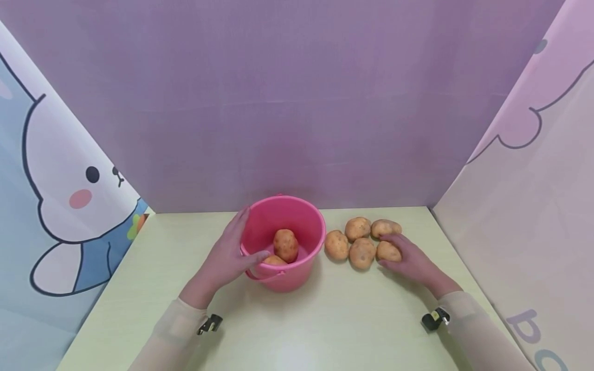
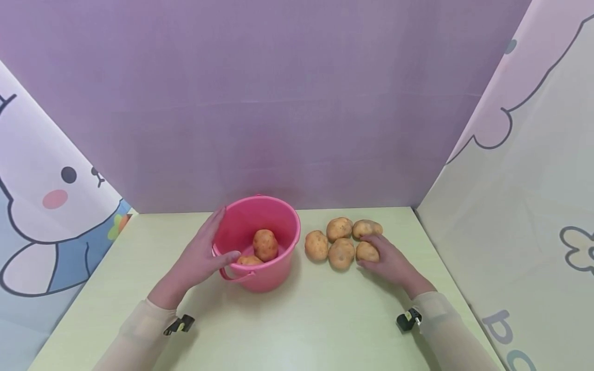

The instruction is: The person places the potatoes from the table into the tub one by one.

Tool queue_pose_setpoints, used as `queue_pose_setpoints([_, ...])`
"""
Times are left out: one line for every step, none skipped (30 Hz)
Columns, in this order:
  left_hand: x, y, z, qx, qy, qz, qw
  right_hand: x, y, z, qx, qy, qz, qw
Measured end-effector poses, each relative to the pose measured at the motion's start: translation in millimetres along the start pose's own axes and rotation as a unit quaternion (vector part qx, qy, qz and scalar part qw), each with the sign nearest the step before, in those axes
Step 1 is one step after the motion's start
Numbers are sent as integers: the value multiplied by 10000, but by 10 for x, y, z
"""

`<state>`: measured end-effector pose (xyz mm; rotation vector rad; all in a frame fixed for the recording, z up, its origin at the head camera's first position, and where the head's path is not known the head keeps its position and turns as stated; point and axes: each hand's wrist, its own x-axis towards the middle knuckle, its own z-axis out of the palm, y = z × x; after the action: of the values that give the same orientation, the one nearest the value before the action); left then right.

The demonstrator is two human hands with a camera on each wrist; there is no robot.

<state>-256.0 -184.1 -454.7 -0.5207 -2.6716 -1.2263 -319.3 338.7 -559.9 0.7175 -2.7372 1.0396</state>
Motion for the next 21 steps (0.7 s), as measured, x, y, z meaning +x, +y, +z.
queue_pose_setpoints([-2,6,-3,6,-5,-13,10000,0,1,0,2,9,4,10000])
queue_pose_setpoints([-3,12,-5,25,-15,-20,10000,0,3,-1,2,10,21,10000])
queue_pose_setpoints([-4,15,-8,40,-17,-25,10000,0,5,-2,10,10,28,10000])
queue_pose_setpoints([-5,19,-10,64,-22,-36,10000,3,8,-3,21,-3,39,10000])
queue_pose_setpoints([-4,20,-11,79,-23,-40,10000,4,11,-6,24,-9,53,10000])
queue_pose_setpoints([-2,19,-12,81,-26,-39,10000,6,13,-8,32,-8,63,10000])
queue_pose_setpoints([-1,15,-11,89,-24,-36,10000,7,14,-12,21,-13,73,10000])
queue_pose_setpoints([0,13,-12,93,-23,-28,10000,9,16,-17,15,-12,86,10000])
queue_pose_setpoints([2,10,-11,98,-15,-18,9999,12,18,-21,8,-1,78,10000])
queue_pose_setpoints([3,7,-11,98,-13,-9,10000,15,16,-27,-7,14,69,10000])
queue_pose_setpoints([5,4,-10,95,-7,3,10000,16,15,-34,-29,23,63,10000])
queue_pose_setpoints([6,1,-9,94,-1,12,10000,18,12,-42,-40,36,47,10000])
queue_pose_setpoints([6,-1,-9,99,2,13,10000,20,6,-50,-42,44,37,10000])
queue_pose_setpoints([6,-2,-8,104,0,14,9999,22,0,-58,-34,59,18,10000])
queue_pose_setpoints([6,-4,-6,111,-2,12,9999,23,-11,-67,-29,74,-6,10000])
queue_pose_setpoints([6,-7,-3,120,-6,7,9999,24,-21,-76,-29,75,-5,10000])
queue_pose_setpoints([4,-9,-1,129,-8,0,9999,26,-29,-86,-4,69,10,10000])
queue_pose_setpoints([2,-11,1,139,-15,-8,9999,29,-39,-95,7,80,14,10000])
queue_pose_setpoints([1,-13,1,146,-17,-16,9999,36,-48,-101,0,98,9,10000])
queue_pose_setpoints([0,-14,1,140,-16,-23,9999,42,-55,-108,0,108,18,9999])
queue_pose_setpoints([0,-15,1,138,-15,-29,9999,51,-62,-114,0,121,22,9999])
